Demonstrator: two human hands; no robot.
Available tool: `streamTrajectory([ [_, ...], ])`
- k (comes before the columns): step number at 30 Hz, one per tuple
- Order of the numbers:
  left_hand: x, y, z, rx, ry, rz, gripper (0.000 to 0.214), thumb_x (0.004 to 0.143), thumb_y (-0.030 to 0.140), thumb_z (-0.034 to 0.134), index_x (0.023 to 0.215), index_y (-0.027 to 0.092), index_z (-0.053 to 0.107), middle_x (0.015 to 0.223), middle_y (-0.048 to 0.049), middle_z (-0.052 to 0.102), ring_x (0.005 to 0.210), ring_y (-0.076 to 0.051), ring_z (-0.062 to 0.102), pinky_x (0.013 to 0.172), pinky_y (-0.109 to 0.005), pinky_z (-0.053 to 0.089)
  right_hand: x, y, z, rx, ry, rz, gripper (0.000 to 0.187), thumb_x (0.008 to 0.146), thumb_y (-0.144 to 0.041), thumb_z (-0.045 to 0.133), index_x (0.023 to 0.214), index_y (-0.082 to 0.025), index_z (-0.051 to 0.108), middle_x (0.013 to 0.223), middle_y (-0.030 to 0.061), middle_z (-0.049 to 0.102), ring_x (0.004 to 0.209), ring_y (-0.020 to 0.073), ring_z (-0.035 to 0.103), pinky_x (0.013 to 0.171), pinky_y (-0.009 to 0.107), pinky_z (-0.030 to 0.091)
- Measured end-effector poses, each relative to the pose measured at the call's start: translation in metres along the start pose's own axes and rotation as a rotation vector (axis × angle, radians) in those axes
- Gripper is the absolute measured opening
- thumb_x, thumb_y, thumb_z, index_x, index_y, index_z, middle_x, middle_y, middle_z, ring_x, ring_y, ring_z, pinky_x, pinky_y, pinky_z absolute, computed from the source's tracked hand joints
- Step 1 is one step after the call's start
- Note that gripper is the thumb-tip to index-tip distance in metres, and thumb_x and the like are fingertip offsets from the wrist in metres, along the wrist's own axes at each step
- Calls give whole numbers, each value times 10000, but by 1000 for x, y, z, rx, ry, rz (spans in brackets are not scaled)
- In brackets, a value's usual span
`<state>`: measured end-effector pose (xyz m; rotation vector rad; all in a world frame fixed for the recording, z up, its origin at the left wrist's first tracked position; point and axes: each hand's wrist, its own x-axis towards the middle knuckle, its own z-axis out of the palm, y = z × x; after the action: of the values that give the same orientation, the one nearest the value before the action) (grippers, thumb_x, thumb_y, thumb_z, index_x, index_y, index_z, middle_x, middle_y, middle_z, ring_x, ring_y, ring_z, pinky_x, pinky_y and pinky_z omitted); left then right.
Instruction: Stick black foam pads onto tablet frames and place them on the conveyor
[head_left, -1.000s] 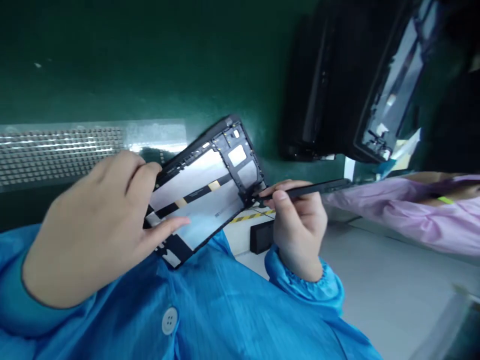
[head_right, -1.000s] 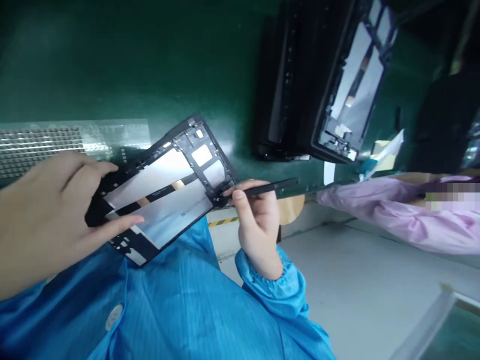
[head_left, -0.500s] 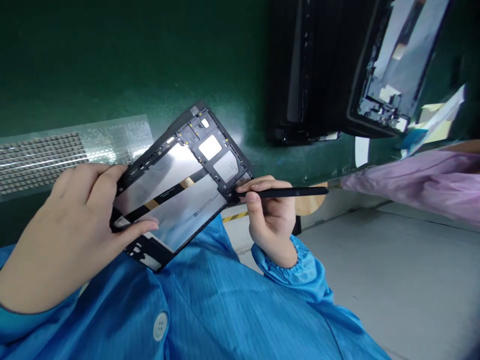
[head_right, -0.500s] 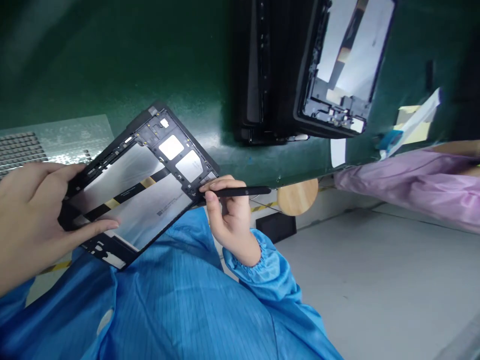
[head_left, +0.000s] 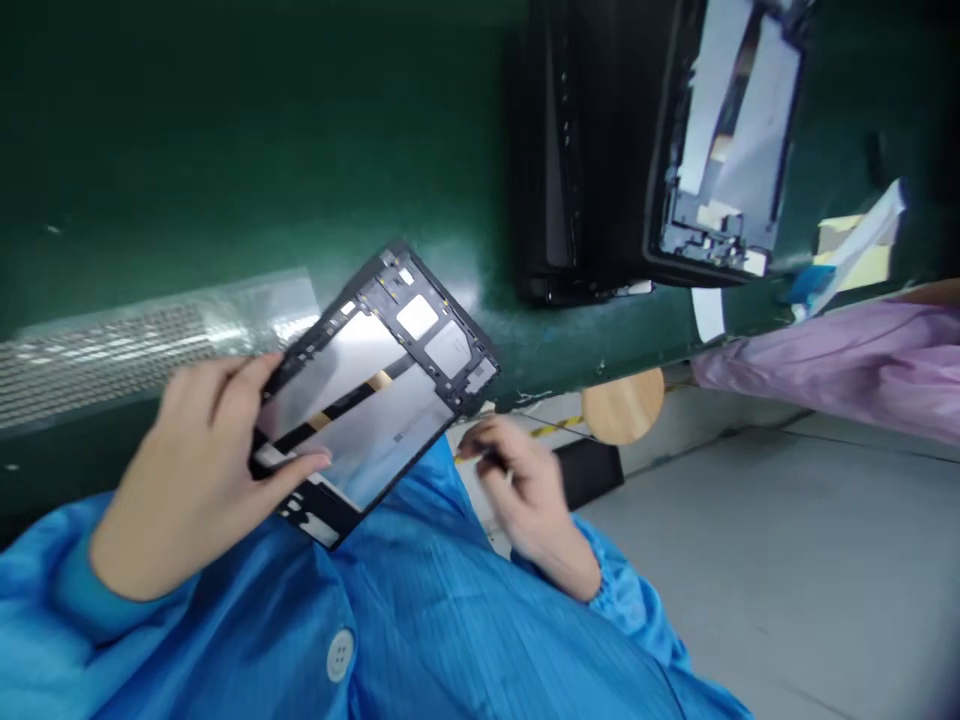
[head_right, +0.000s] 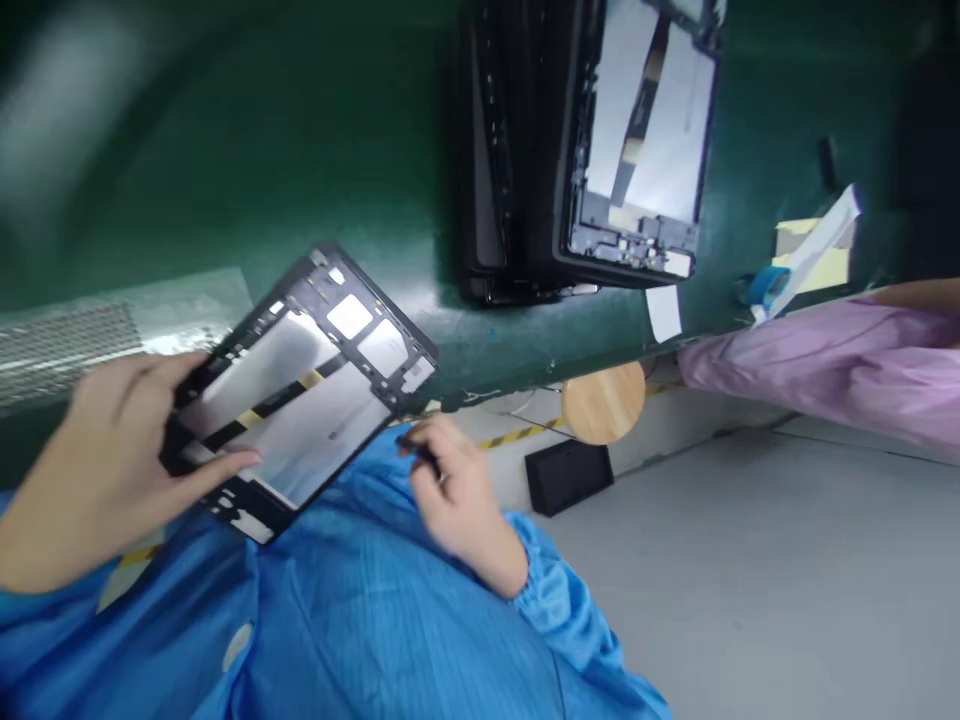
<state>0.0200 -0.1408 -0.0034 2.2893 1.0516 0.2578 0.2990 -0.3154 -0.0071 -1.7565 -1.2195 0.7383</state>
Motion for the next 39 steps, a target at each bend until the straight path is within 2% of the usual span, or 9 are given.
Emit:
streamTrajectory([
  [7, -11, 37, 15, -173, 208, 176, 755, 1112, 701, 481, 1679, 208, 409, 1504, -185, 620, 1385, -308, 652, 1074, -438, 660, -10, -26, 29, 128, 337, 116, 514, 978, -325, 764, 1439, -543, 695, 1143, 16, 884, 871, 338, 876, 566, 480, 736],
  [12, -9, 14, -9, -148, 516, 86, 471, 1119, 292, 569, 1575, 199, 499, 1466, -185, 626, 1378, -288, 638, 1141, -471, 609, 158, -61, 58, 506, 257, 170, 621, 684, -433, 1021, 1250, -293, 808, 1125, 61, 887, 979, 350, 854, 890, 552, 740],
  [17, -23, 7, -20, -225, 697, 145, 298, 1038, 205, 588, 1336, 224, 602, 1162, -104, 695, 1062, -232, 716, 909, -401, 659, 342, -152, 194, 625, -95, 128, 366, 907, -409, 865, 1174, -185, 753, 1017, 26, 821, 846, 193, 767, 819, 369, 679],
  [20, -22, 14, -16, -268, 704, 159, 309, 1017, 194, 586, 1322, 237, 608, 1102, -98, 712, 990, -235, 727, 830, -399, 668, 398, -196, 265, 547, -188, 154, 287, 1042, -393, 782, 1198, -156, 738, 1051, 35, 781, 835, 158, 738, 766, 330, 662],
  [23, -14, 18, -11, -313, 674, 168, 257, 1042, 231, 576, 1294, 250, 619, 1076, -91, 723, 953, -225, 724, 790, -385, 668, 408, -212, 279, 481, -203, 147, 303, 1074, -408, 767, 1250, -165, 728, 1193, 62, 770, 986, 179, 760, 857, 360, 685],
  [27, 16, 20, -1, -411, 525, 160, 217, 1116, 360, 599, 1252, 210, 677, 1134, -85, 735, 1016, -195, 725, 901, -372, 677, 355, -179, 192, 476, -164, 71, 354, 1104, -441, 661, 920, -152, 752, 825, -3, 688, 642, 109, 614, 614, 263, 543],
  [31, 97, 46, 19, -516, 297, 108, 397, 1089, 489, 711, 1343, 184, 708, 1356, -111, 722, 1196, -226, 720, 1068, -451, 666, 273, -102, 19, 402, -20, -51, 303, 943, -495, 845, 1054, -214, 843, 898, 21, 788, 736, 162, 725, 672, 299, 577],
  [35, 202, 115, 42, -579, 154, -1, 449, 1081, 484, 722, 1429, 202, 682, 1488, -132, 674, 1309, -261, 693, 1143, -501, 644, 224, -34, -149, 69, 509, -132, 129, 907, -275, 917, 840, -248, 810, 716, -7, 679, 596, 116, 572, 544, 267, 477],
  [39, 266, 181, 57, -602, 102, -166, 489, 1070, 491, 738, 1447, 188, 667, 1474, -131, 677, 1306, -271, 698, 1127, -508, 649, 211, 9, -210, -66, 553, 114, 176, 1086, -389, 754, 1154, -228, 769, 1186, 55, 782, 1010, 173, 766, 857, 310, 664],
])
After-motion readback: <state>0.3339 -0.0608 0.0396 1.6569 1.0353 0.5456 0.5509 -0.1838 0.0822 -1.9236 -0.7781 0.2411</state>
